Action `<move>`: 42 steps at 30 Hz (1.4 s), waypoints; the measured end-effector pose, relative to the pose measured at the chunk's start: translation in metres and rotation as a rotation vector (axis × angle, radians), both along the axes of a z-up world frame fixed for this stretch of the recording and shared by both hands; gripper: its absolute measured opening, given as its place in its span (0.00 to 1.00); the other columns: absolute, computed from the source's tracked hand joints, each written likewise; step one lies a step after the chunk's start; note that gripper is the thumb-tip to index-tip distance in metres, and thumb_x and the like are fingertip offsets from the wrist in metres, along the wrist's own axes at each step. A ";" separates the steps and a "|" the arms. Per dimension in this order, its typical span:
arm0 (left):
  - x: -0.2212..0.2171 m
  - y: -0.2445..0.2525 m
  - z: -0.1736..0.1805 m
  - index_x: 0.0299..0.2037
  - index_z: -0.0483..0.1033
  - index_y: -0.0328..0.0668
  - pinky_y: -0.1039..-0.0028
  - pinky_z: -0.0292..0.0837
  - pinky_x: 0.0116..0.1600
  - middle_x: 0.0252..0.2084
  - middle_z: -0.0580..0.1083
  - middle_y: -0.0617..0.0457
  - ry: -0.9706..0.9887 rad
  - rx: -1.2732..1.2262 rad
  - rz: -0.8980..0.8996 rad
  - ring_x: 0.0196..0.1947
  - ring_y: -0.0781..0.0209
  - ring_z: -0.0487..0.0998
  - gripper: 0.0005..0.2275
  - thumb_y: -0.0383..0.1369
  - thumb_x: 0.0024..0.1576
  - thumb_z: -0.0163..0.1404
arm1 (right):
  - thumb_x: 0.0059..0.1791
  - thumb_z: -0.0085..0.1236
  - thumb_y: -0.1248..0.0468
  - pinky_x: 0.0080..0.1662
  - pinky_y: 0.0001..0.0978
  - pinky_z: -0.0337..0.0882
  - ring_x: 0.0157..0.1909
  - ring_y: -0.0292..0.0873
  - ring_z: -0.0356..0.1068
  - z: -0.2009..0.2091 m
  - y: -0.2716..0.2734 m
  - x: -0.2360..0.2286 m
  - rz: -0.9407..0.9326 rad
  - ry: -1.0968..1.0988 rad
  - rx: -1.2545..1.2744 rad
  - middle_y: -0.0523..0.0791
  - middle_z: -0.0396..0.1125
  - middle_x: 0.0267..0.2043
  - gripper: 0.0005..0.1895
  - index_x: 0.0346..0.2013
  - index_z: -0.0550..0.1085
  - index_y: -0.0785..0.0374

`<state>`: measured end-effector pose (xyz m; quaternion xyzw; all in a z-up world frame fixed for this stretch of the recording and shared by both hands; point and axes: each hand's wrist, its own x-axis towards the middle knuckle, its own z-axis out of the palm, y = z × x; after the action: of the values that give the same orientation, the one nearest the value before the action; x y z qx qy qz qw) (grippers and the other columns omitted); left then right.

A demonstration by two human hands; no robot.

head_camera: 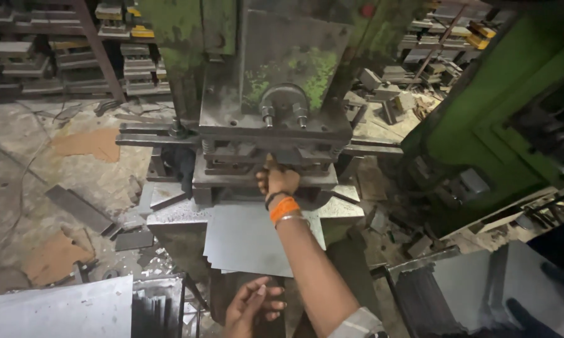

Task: The recorder is operating a metal stamping press to shape or cut thin metal sheets, moving them between stacks and the press machine.

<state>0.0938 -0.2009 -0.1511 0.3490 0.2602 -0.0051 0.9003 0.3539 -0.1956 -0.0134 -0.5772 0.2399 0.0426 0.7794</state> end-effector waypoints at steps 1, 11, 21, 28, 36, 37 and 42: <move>0.001 0.000 0.004 0.60 0.72 0.24 0.58 0.73 0.40 0.45 0.80 0.27 0.032 -0.019 -0.007 0.35 0.39 0.81 0.20 0.29 0.59 0.49 | 0.50 0.67 0.58 0.13 0.29 0.52 0.10 0.38 0.57 0.004 -0.002 -0.007 0.016 -0.040 -0.003 0.48 0.69 0.16 0.15 0.30 0.78 0.69; -0.001 -0.016 -0.039 0.60 0.72 0.24 0.60 0.73 0.35 0.45 0.81 0.26 -0.032 -0.049 -0.044 0.33 0.39 0.82 0.19 0.28 0.59 0.50 | 0.51 0.62 0.61 0.14 0.30 0.57 0.09 0.41 0.60 0.010 -0.011 -0.030 0.041 -0.171 -0.113 0.51 0.68 0.14 0.15 0.28 0.74 0.72; -0.002 -0.006 -0.046 0.60 0.71 0.26 0.59 0.75 0.39 0.45 0.81 0.27 -0.019 -0.024 -0.026 0.33 0.40 0.82 0.20 0.28 0.59 0.50 | 0.51 0.63 0.59 0.15 0.30 0.61 0.07 0.41 0.59 -0.004 -0.005 -0.031 -0.017 -0.270 -0.271 0.48 0.66 0.11 0.18 0.24 0.75 0.72; -0.001 -0.015 -0.009 0.59 0.73 0.21 0.60 0.74 0.37 0.43 0.81 0.26 0.029 0.009 0.016 0.32 0.41 0.81 0.21 0.29 0.58 0.52 | 0.51 0.63 0.59 0.15 0.29 0.61 0.07 0.40 0.59 -0.004 -0.005 -0.030 -0.022 -0.276 -0.255 0.48 0.66 0.10 0.18 0.23 0.74 0.71; -0.002 -0.018 -0.033 0.58 0.73 0.23 0.63 0.73 0.34 0.42 0.81 0.29 -0.025 -0.012 -0.008 0.31 0.43 0.82 0.19 0.28 0.58 0.53 | 0.52 0.62 0.61 0.14 0.29 0.61 0.07 0.39 0.59 0.003 -0.003 -0.036 -0.041 -0.259 -0.239 0.48 0.66 0.11 0.16 0.24 0.75 0.70; -0.003 -0.019 -0.031 0.58 0.74 0.23 0.63 0.72 0.35 0.42 0.81 0.29 -0.003 -0.028 0.007 0.31 0.42 0.82 0.19 0.28 0.57 0.54 | 0.52 0.62 0.62 0.14 0.29 0.62 0.07 0.39 0.59 0.003 -0.002 -0.037 -0.044 -0.275 -0.233 0.48 0.66 0.11 0.16 0.23 0.74 0.70; 0.001 -0.021 -0.049 0.58 0.73 0.24 0.64 0.73 0.34 0.43 0.81 0.28 -0.013 -0.034 0.013 0.30 0.42 0.82 0.19 0.29 0.58 0.53 | 0.51 0.63 0.61 0.14 0.29 0.61 0.07 0.40 0.59 -0.003 -0.003 -0.035 -0.030 -0.309 -0.268 0.48 0.66 0.11 0.18 0.22 0.74 0.70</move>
<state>0.0947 -0.2218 -0.1997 0.3318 0.2565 -0.0017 0.9078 0.3194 -0.1981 -0.0161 -0.6719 0.1296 -0.0901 0.7236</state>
